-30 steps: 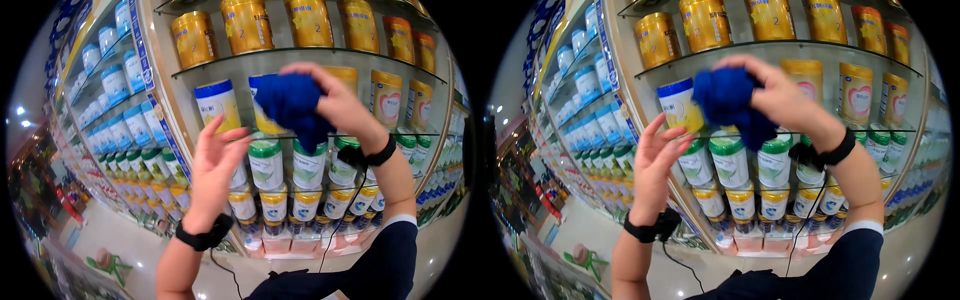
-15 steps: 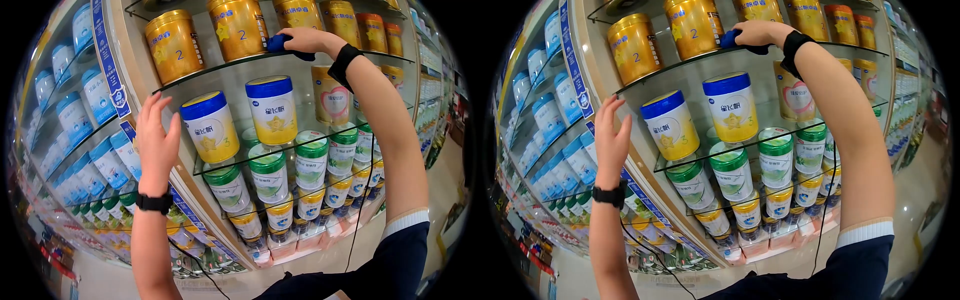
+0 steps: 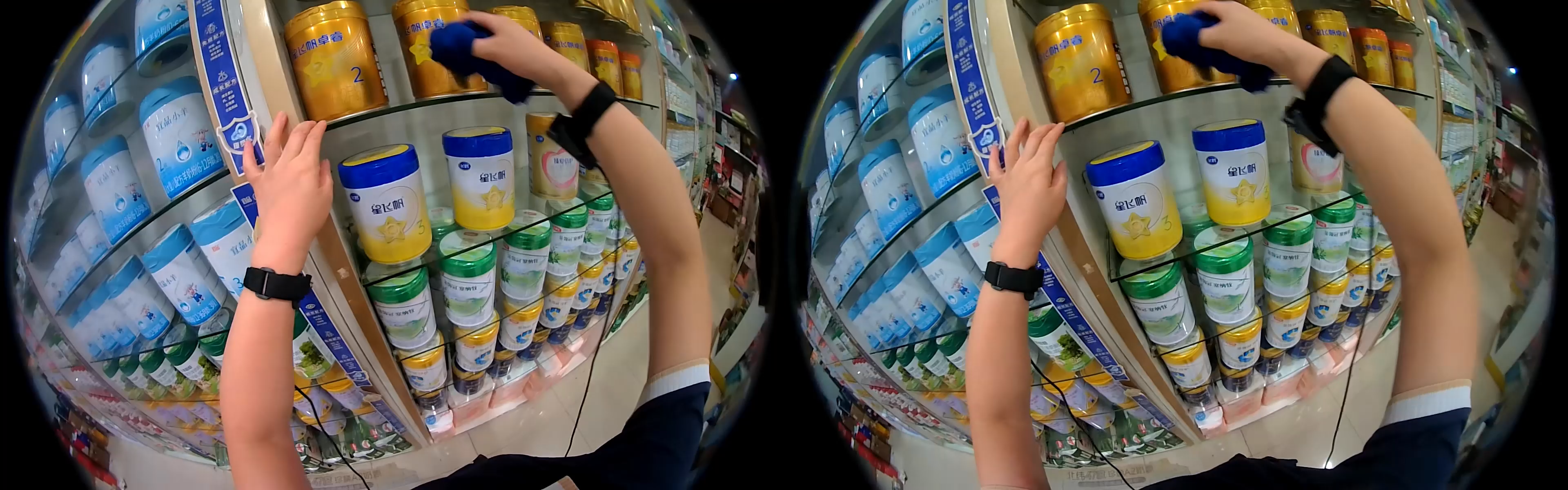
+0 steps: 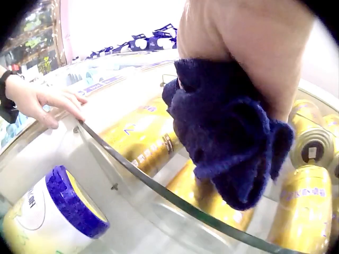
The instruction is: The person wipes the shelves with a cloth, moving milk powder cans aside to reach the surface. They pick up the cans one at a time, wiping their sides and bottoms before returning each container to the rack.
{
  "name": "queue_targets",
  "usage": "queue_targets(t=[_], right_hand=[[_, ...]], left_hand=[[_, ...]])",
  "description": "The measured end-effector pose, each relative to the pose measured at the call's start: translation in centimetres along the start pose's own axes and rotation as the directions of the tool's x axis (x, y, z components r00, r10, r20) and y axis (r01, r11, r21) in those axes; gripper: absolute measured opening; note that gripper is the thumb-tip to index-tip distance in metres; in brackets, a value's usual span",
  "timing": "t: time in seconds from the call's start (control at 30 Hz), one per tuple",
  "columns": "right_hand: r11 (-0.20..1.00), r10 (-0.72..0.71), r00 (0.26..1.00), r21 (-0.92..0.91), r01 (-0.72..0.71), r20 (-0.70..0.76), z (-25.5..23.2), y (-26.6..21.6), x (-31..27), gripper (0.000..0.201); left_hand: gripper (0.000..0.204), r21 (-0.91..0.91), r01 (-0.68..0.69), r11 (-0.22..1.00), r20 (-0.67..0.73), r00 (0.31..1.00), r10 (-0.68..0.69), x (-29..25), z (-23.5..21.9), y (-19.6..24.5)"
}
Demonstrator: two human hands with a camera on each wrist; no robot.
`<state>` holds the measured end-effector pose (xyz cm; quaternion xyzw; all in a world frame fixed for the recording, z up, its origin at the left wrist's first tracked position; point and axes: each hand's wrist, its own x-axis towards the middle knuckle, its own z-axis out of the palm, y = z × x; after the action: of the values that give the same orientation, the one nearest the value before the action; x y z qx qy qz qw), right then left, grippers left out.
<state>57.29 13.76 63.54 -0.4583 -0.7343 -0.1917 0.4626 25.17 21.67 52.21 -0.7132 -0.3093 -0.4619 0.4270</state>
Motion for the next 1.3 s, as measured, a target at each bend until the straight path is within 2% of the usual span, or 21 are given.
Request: queue_targets(t=[0.03, 0.07, 0.13, 0.17, 0.23, 0.33, 0.43, 0.5, 0.53, 0.57, 0.6, 0.63, 0.67, 0.7, 0.77, 0.9, 1.03, 1.1, 1.17, 1.2, 1.3], right_hand=[[0.995, -0.031, 0.997, -0.093, 0.024, -0.077, 1.1, -1.6, 1.0, 0.044], [0.999, 0.039, 0.999, 0.007, -0.04, 0.035, 2.4, -1.7, 2.2, 0.045], [0.913, -0.022, 0.971, -0.39, 0.116, 0.237, 5.4, -1.6, 3.9, 0.045], [0.879, 0.128, 0.932, -0.474, 0.051, 0.339, 6.5, -3.6, 3.5, 0.047], [0.835, 0.274, 0.931, -0.539, -0.106, 0.242, 8.3, -5.5, 2.8, 0.048], [0.91, 0.253, 0.911, -0.4, -0.11, 0.325, 8.1, -5.3, 2.8, 0.049], [0.983, 0.112, 0.927, -0.174, -0.051, 0.358, 7.7, -6.6, 1.9, 0.047], [0.995, -0.093, 0.936, 0.002, 0.098, 0.34, 8.5, -7.5, 1.8, 0.045], [0.982, -0.189, 0.931, 0.085, 0.17, 0.313, 9.2, -8.1, 1.8, 0.045], [0.959, -0.264, 0.944, 0.159, 0.235, 0.198, 10.5, -9.1, 1.1, 0.045], [0.905, -0.421, 0.906, -0.048, 0.422, 0.031, 11.8, -9.5, 0.7, 0.045], [0.874, -0.432, 0.9, -0.27, 0.405, -0.049, 12.9, -10.2, -0.2, 0.045], [0.856, -0.438, 0.891, -0.356, 0.374, -0.117, 14.0, -9.9, -0.9, 0.046], [0.849, -0.431, 0.893, -0.396, 0.351, -0.133, 14.5, -9.4, -1.6, 0.051], [0.779, -0.494, 0.858, -0.51, 0.364, -0.141, 14.4, -8.4, -2.4, 0.041], [0.683, -0.562, 0.813, -0.64, 0.352, -0.154, 13.0, -5.2, -4.6, 0.047], [0.72, -0.418, 0.878, -0.674, 0.162, -0.235, 8.5, 1.4, -7.0, 0.052], [0.738, -0.387, 0.886, -0.662, 0.132, -0.254, 7.3, 2.6, -7.8, 0.055], [0.785, -0.237, 0.937, -0.618, 0.03, -0.255, 3.8, 5.4, -9.1, 0.058], [0.783, -0.242, 0.93, -0.621, 0.02, -0.276, 4.0, 5.7, -9.1, 0.054], [0.827, -0.023, 0.978, -0.554, -0.099, -0.209, 0.3, 7.7, -8.4, 0.049]], left_hand=[[0.046, 0.001, -0.003, 1.0, 0.005, 1.0, 0.003, 0.0, 0.0, 0.0], [0.046, -0.01, -0.005, 1.0, -0.004, 1.0, 0.005, -0.1, 0.0, 0.0], [0.046, -0.017, -0.011, 1.0, -0.013, 1.0, 0.01, -0.2, 0.1, -0.2], [0.046, -0.021, -0.013, 1.0, -0.016, 1.0, 0.013, -0.2, 0.2, -0.2], [0.046, -0.02, -0.022, 1.0, -0.041, 0.999, 0.021, -0.4, 0.3, -0.2], [0.045, -0.022, -0.012, 1.0, -0.07, 0.997, 0.011, -0.7, 0.8, -0.1], [0.047, -0.057, 0.012, 0.998, -0.082, 0.997, -0.016, -0.6, 1.1, 0.0], [0.049, -0.049, 0.015, 0.999, -0.077, 0.997, -0.018, -0.8, 1.1, 0.0], [0.05, -0.048, 0.01, 0.999, -0.077, 0.997, -0.014, -0.7, 1.0, 0.0], [0.049, -0.038, 0.014, 0.999, -0.066, 0.998, -0.016, -0.6, 0.9, 0.0], [0.048, -0.027, 0.015, 1.0, -0.068, 0.998, -0.017, -0.6, 0.9, 0.0], [0.046, -0.017, 0.01, 1.0, -0.073, 0.997, -0.011, -0.6, 0.9, 0.0], [0.043, -0.03, -0.008, 1.0, -0.09, 0.996, 0.005, -0.7, 1.1, -0.1], [0.045, -0.01, -0.002, 1.0, -0.075, 0.997, 0.001, -0.7, 1.2, 0.0], [0.032, -0.009, -0.017, 1.0, -0.147, 0.989, 0.016, -0.7, 1.1, 0.3], [0.046, 0.008, 0.008, 1.0, -0.114, 0.993, -0.007, -0.7, 0.7, 0.5], [0.046, 0.018, 0.003, 1.0, -0.092, 0.996, -0.001, -0.5, 0.8, 0.4], [0.046, 0.016, 0.014, 1.0, -0.084, 0.996, -0.013, -0.7, 0.9, 0.4], [0.045, 0.031, 0.036, 0.999, -0.076, 0.997, -0.034, -0.4, 0.9, 1.0], [0.045, 0.022, 0.049, 0.999, -0.074, 0.996, -0.047, -0.6, 1.0, 0.8], [0.041, 0.028, 0.099, 0.995, -0.039, 0.994, -0.097, -0.3, 0.8, 1.6]])
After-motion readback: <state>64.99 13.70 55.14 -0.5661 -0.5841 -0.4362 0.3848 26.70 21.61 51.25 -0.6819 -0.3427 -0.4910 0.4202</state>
